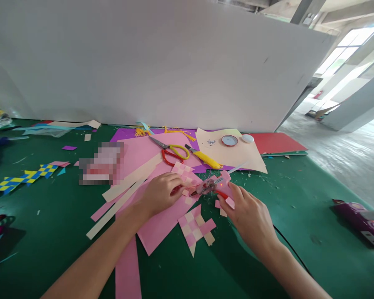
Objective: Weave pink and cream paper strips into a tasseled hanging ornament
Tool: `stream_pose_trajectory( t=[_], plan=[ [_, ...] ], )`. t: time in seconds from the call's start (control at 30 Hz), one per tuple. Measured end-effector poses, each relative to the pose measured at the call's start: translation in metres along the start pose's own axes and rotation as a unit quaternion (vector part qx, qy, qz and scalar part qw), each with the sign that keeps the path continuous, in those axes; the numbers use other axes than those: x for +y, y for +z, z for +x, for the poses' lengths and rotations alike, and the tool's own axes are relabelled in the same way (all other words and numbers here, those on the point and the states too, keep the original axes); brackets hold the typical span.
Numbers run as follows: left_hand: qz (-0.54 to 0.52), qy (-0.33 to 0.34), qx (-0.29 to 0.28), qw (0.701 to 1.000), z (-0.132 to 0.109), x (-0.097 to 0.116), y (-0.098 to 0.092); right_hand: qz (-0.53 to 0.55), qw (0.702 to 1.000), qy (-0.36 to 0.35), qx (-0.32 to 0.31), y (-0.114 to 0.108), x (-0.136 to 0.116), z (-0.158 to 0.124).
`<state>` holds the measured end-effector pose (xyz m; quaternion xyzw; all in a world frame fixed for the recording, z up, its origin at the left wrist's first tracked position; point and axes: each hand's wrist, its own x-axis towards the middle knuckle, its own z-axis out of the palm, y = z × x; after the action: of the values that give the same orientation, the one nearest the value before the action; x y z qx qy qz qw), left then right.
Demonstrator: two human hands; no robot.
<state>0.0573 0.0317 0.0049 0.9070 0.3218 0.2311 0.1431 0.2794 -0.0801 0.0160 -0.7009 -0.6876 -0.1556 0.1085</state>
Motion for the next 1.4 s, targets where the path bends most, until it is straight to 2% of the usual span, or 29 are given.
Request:
stream_pose_trajectory(
  t=[0.33, 0.5, 0.63, 0.8, 0.97, 1.1, 1.27, 1.4],
  plan=[
    [0.007, -0.005, -0.005, 1.000, 0.0002, -0.0003, -0.0013, -0.001, 1.000, -0.031, 0.004, -0.0015, 0.0013, -0.0019],
    [0.002, -0.008, -0.005, 1.000, 0.0004, 0.0001, -0.0015, -0.004, 0.999, -0.022, 0.026, -0.0032, 0.0004, -0.0020],
    [0.011, -0.007, -0.004, 1.000, -0.0001, -0.0005, -0.0009, 0.006, 0.999, -0.045, 0.012, -0.0040, 0.0007, -0.0023],
    [0.007, -0.007, -0.004, 1.000, -0.0003, -0.0007, -0.0005, -0.007, 0.999, -0.025, 0.024, -0.0028, 0.0010, -0.0016],
    [0.011, -0.011, -0.010, 1.000, 0.0003, 0.0000, -0.0017, -0.004, 0.998, -0.055, 0.010, -0.0036, 0.0011, -0.0037],
    [0.007, -0.012, -0.013, 1.000, 0.0004, 0.0004, -0.0025, -0.010, 0.999, -0.039, 0.017, -0.0059, 0.0016, -0.0042],
    [0.011, -0.018, -0.017, 1.000, 0.0004, 0.0012, -0.0030, -0.006, 0.997, -0.069, 0.020, -0.0077, 0.0003, -0.0027],
    [0.007, -0.021, -0.016, 1.000, 0.0002, 0.0015, -0.0027, -0.009, 0.998, -0.051, 0.023, -0.0067, -0.0006, -0.0013]
  ],
)
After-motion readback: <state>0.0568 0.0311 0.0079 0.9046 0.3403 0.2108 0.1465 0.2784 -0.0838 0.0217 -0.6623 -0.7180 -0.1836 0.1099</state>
